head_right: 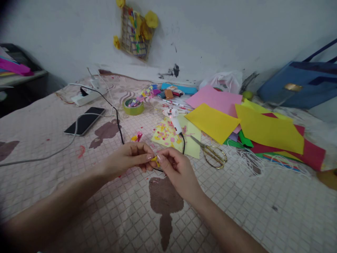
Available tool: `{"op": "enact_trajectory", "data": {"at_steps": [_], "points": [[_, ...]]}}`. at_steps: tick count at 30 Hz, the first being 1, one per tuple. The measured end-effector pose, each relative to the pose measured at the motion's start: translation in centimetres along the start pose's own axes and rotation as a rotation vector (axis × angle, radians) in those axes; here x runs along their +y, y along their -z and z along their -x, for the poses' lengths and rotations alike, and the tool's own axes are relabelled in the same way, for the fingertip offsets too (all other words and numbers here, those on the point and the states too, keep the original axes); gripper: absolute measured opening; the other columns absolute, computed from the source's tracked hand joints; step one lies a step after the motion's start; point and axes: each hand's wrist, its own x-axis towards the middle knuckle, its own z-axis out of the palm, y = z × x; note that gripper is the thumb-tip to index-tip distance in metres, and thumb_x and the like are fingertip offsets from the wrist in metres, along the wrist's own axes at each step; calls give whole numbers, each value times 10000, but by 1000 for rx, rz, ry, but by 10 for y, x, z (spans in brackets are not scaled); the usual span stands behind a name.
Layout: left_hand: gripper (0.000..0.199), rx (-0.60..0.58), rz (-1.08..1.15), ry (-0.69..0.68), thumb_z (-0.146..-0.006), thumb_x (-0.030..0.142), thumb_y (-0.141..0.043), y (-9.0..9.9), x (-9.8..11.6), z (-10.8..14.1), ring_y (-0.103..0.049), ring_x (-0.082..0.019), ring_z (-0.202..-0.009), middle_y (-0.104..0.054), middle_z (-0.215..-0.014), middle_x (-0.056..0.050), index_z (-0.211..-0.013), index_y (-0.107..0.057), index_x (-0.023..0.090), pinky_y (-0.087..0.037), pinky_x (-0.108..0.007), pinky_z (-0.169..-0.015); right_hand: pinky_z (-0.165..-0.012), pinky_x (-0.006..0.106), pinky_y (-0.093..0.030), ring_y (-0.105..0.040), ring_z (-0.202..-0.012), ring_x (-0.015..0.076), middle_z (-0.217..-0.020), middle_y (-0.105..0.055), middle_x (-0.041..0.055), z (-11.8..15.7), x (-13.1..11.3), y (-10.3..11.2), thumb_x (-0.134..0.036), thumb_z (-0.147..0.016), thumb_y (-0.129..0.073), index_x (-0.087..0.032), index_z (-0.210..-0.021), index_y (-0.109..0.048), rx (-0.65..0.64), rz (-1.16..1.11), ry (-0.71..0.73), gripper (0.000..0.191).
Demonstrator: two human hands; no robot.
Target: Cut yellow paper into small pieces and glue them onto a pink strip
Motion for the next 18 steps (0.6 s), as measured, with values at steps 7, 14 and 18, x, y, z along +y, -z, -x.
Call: {"op": "enact_trajectory", "data": {"at_steps": [7, 14, 18], "points": [[182, 28, -80, -54, -768, 286, -623, 0, -3, 0, -594, -72, -613, -662, -743, -39, -794, -582, 110, -482, -197, -588, -398, 204, -281, -366, -455, 86, -537, -430, -43, 0, 3, -2, -426, -841, -512, -196, -710, -530, 2, -104, -108, 265], [185, 33, -98, -52, -780, 282, -608, -1, -1, -1, -591, -76, -602, -666, -744, -53, -796, -578, 100, -484, -204, -580, -388, 197, -277, -363, -447, 79, -540, -428, -50, 0, 6, -2, -416, -838, -522, -199, -740, -537, -6, -121, -122, 238], [202, 36, -95, -56, -784, 300, -602, -1, -1, 0, -592, -79, -603, -665, -743, -55, -798, -576, 100, -481, -206, -582, -398, 200, -291, -378, -461, 82, -571, -452, -41, 0, 5, -1, -408, -836, -527, -194, -767, -552, -6, -103, -118, 226]]}}
